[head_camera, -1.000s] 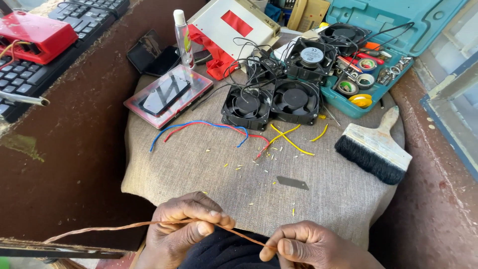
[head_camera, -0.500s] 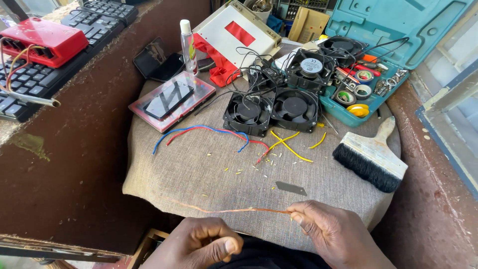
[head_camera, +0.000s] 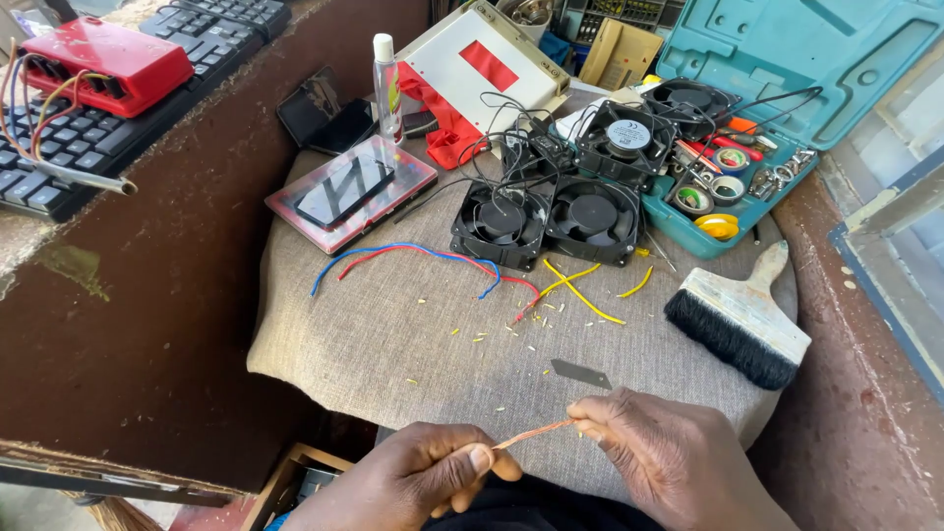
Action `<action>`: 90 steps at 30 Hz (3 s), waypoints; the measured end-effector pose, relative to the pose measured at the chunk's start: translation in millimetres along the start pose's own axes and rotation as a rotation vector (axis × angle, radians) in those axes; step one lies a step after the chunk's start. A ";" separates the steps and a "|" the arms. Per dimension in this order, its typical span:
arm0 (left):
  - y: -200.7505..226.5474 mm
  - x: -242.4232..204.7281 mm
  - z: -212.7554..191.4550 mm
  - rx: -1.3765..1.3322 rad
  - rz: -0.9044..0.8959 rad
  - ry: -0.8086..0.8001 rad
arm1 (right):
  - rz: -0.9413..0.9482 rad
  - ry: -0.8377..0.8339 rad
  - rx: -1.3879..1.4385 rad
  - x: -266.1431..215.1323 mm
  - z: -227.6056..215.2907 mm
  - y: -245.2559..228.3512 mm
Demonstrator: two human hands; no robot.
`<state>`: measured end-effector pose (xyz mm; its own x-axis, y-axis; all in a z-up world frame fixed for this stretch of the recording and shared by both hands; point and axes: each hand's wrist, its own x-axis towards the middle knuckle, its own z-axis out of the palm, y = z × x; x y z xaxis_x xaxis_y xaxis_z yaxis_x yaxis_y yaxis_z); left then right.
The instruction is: Stripping insulation from electrical wires using a utility blade and twisting the copper strands.
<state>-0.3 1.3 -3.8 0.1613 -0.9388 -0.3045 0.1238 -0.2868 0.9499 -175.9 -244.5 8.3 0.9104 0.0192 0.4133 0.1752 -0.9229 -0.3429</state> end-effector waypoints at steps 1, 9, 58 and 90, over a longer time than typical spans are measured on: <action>-3.9 -0.4 -0.3 0.011 0.039 0.034 | -0.040 0.010 0.010 -1.0 3.1 1.0; -21.3 -13.8 -14.3 0.311 0.236 0.180 | 0.187 -0.277 0.215 -13.1 11.2 13.5; -77.7 23.2 -0.8 0.943 0.510 0.815 | 0.448 0.287 1.354 31.3 67.7 -3.0; -75.8 7.2 8.4 0.716 0.410 0.589 | 0.356 0.586 1.112 20.8 65.6 18.2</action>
<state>-16.7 14.7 -77.4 0.5408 -0.8025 0.2519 -0.6345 -0.1926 0.7485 -129.2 -235.7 -44.7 0.7227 -0.5881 0.3631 0.4307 -0.0276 -0.9021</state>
